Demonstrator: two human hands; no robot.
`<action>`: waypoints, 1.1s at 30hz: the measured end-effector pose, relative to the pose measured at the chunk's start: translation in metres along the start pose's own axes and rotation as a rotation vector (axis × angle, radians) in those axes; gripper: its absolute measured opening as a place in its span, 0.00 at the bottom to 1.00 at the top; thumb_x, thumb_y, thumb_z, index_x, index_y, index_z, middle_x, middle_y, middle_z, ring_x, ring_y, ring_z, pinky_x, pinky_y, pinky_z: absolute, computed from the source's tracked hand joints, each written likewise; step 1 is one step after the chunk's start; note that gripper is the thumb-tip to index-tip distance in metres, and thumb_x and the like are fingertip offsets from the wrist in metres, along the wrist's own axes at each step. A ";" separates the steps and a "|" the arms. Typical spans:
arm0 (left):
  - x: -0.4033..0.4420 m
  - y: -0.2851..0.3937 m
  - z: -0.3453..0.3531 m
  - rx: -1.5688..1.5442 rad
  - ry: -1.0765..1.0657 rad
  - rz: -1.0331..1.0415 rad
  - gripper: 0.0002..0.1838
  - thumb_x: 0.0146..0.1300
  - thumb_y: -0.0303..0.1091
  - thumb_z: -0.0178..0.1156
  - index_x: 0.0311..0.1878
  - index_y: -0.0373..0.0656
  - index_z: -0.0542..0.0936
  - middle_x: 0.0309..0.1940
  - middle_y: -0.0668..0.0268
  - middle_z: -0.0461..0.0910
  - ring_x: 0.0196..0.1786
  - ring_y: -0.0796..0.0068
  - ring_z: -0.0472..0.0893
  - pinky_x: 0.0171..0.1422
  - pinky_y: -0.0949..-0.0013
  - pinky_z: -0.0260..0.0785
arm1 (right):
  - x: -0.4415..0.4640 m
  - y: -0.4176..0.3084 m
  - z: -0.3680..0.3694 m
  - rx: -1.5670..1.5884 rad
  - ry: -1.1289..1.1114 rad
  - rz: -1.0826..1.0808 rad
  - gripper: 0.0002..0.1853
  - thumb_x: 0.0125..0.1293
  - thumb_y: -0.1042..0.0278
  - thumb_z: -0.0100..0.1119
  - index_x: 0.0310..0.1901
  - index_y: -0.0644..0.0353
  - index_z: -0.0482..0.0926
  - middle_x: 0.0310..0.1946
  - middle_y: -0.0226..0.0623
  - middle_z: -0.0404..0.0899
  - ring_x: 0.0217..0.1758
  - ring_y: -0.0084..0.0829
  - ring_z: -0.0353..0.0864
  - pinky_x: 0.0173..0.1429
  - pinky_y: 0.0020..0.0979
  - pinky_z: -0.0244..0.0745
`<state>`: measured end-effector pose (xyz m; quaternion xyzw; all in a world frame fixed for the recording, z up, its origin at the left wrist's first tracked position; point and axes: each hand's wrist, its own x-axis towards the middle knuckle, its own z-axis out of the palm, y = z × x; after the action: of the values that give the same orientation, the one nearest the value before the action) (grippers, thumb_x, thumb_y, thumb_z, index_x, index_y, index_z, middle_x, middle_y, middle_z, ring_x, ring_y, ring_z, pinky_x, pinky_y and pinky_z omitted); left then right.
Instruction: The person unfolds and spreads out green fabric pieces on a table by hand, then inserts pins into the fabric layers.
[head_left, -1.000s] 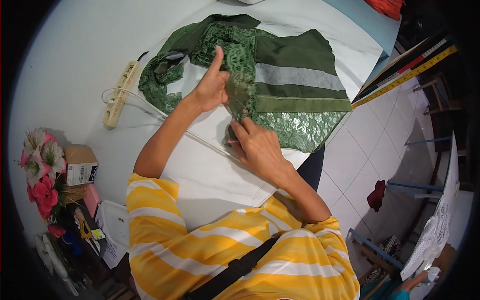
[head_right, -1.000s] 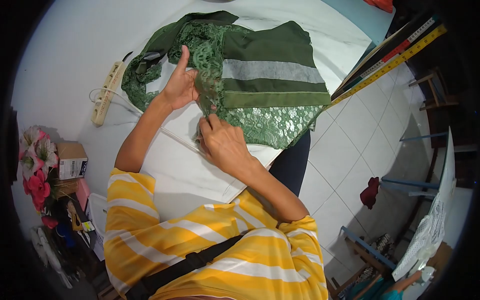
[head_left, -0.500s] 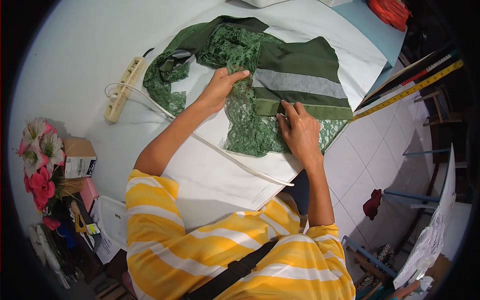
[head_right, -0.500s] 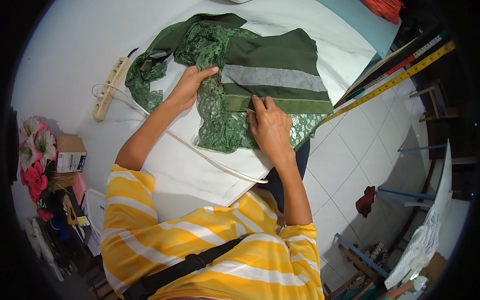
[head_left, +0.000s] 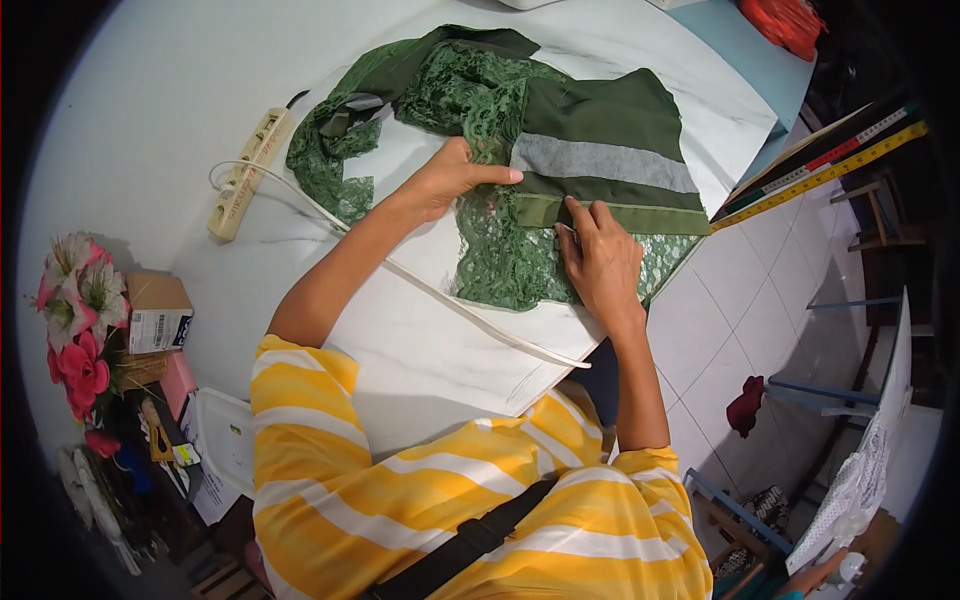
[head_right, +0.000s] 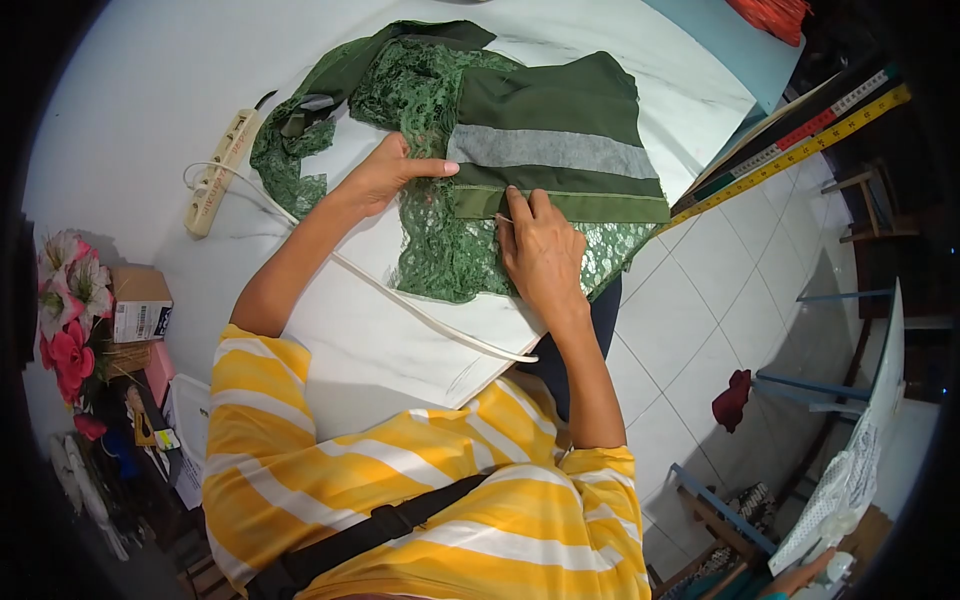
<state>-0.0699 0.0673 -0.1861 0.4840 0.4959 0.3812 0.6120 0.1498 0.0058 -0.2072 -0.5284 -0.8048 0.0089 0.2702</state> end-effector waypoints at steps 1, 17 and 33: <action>-0.001 0.001 0.000 -0.009 0.004 -0.011 0.10 0.54 0.26 0.68 0.39 0.36 0.79 0.32 0.65 0.81 0.31 0.78 0.79 0.36 0.78 0.71 | 0.000 0.000 0.000 0.002 0.005 -0.007 0.16 0.61 0.68 0.60 0.50 0.61 0.78 0.31 0.36 0.70 0.22 0.36 0.73 0.24 0.34 0.65; -0.004 0.003 0.004 -0.142 0.047 -0.043 0.09 0.52 0.22 0.66 0.38 0.37 0.80 0.31 0.66 0.81 0.31 0.80 0.78 0.39 0.79 0.72 | 0.008 0.002 -0.004 0.209 -0.018 0.026 0.08 0.59 0.70 0.60 0.39 0.62 0.80 0.26 0.35 0.73 0.21 0.35 0.73 0.24 0.35 0.66; -0.002 -0.009 0.012 -0.220 0.012 0.114 0.06 0.51 0.21 0.65 0.34 0.35 0.81 0.28 0.65 0.82 0.31 0.80 0.79 0.36 0.80 0.72 | 0.074 -0.009 0.032 0.737 0.064 0.149 0.08 0.55 0.68 0.62 0.28 0.65 0.79 0.15 0.35 0.75 0.16 0.27 0.65 0.24 0.27 0.64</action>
<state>-0.0590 0.0611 -0.1941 0.4389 0.4263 0.4706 0.6357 0.1057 0.0734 -0.2005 -0.4530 -0.6980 0.3011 0.4657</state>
